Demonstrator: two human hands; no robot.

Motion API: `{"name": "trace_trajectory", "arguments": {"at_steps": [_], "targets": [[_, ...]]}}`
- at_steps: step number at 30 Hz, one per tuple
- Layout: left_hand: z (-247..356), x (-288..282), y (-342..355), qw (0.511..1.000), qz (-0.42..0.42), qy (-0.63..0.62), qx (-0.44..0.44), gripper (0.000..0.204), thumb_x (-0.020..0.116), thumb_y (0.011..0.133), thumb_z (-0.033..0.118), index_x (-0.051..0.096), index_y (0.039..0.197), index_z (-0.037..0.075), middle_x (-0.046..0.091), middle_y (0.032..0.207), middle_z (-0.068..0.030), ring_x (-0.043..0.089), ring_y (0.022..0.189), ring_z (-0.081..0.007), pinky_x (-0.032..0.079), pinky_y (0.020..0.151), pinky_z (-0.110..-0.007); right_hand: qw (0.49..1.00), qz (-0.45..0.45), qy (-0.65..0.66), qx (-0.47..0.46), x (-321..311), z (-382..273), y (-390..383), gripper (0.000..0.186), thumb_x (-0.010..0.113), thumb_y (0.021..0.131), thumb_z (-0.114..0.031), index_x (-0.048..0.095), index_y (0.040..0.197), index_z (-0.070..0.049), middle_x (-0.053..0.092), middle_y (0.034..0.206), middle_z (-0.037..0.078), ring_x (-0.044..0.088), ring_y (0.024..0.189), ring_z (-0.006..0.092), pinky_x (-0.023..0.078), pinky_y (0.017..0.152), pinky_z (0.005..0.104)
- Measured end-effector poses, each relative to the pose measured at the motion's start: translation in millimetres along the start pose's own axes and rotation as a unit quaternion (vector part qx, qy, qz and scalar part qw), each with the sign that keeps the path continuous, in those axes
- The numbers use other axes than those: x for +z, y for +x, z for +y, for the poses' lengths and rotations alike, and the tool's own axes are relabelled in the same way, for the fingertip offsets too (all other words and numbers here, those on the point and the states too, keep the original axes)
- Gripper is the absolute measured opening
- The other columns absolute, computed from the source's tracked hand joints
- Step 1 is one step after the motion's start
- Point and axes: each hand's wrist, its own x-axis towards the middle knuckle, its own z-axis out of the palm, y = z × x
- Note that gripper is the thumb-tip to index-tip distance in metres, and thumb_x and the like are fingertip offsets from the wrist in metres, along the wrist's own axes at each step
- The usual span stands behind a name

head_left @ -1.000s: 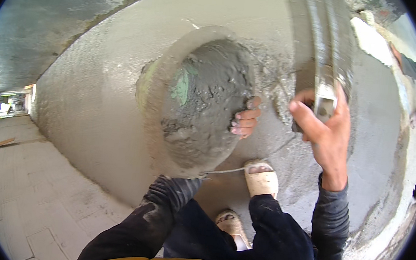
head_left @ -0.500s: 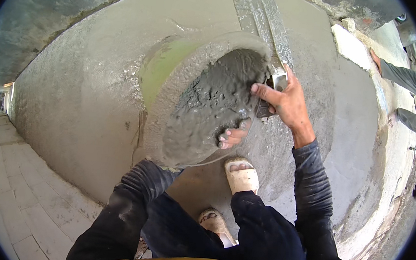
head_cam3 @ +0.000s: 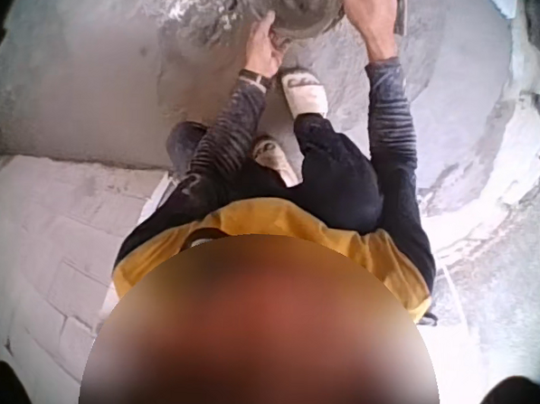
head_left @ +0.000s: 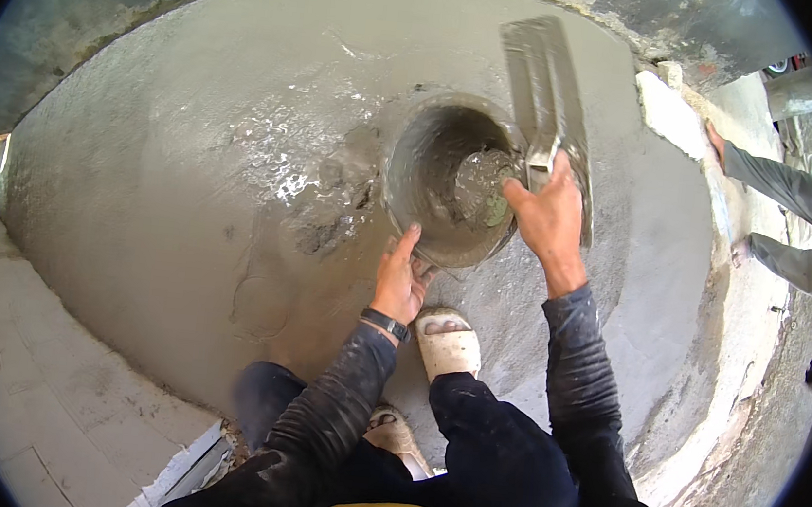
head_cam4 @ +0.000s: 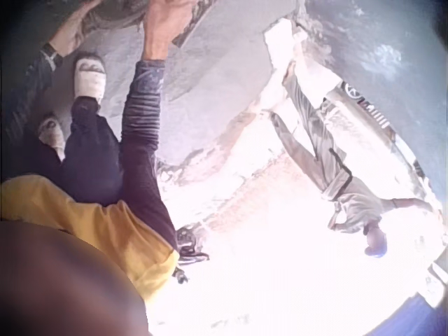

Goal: The person pours wet concrete from a bucket onto a floor and spreads it with a trowel. They then use a broom to sweep and texture the surface, followed by additional trowel smoothing to finish the area.

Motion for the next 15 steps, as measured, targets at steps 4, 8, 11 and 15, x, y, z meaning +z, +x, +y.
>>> {"name": "trace_trajectory", "arguments": {"at_steps": [4,8,11,15], "targets": [[29.5,25.9,18.4,0.991,0.061,-0.019,0.122,0.085,0.069,0.086,0.006,0.026,0.160,0.010,0.066,0.116,-0.0061,0.064,0.099,-0.0170,0.052,0.086,-0.031,0.991,0.031,0.117,0.055,-5.9,30.7,-23.9,0.055,0.079,0.087,-0.034,0.056,0.119,0.005,0.071,0.099,0.028,0.073,0.086,0.0361,0.056,0.082,0.0470],[102.3,40.8,22.9,0.942,-0.013,0.060,0.330,0.072,0.058,0.083,-0.008,0.039,0.152,0.000,0.068,0.106,-0.0041,0.062,0.090,-0.0125,0.052,0.079,-0.025,0.983,0.045,0.158,0.086,-17.8,37.5,-56.2,0.051,0.071,0.097,-0.037,0.053,0.119,0.006,0.070,0.080,0.023,0.071,0.064,0.0311,0.056,0.060,0.0431],[147.3,40.1,16.3,0.903,-0.065,0.129,0.404,0.065,0.056,0.083,-0.013,0.045,0.147,-0.007,0.068,0.110,-0.0049,0.061,0.087,-0.0099,0.051,0.078,-0.023,0.999,-0.041,0.010,-0.017,-30.3,28.7,-74.0,0.042,0.066,0.101,-0.033,0.054,0.116,0.004,0.068,0.070,0.018,0.069,0.058,0.0306,0.055,0.054,0.0433],[166.7,41.3,8.3,0.866,-0.018,0.241,0.438,0.067,0.056,0.084,-0.012,0.043,0.149,-0.009,0.069,0.109,-0.0057,0.060,0.080,-0.0053,0.049,0.069,-0.019,0.947,-0.208,-0.167,-0.177,-34.2,9.2,-53.2,0.039,0.064,0.102,-0.033,0.054,0.115,0.003,0.067,0.067,0.016,0.068,0.053,0.0300,0.053,0.050,0.0444]]}}
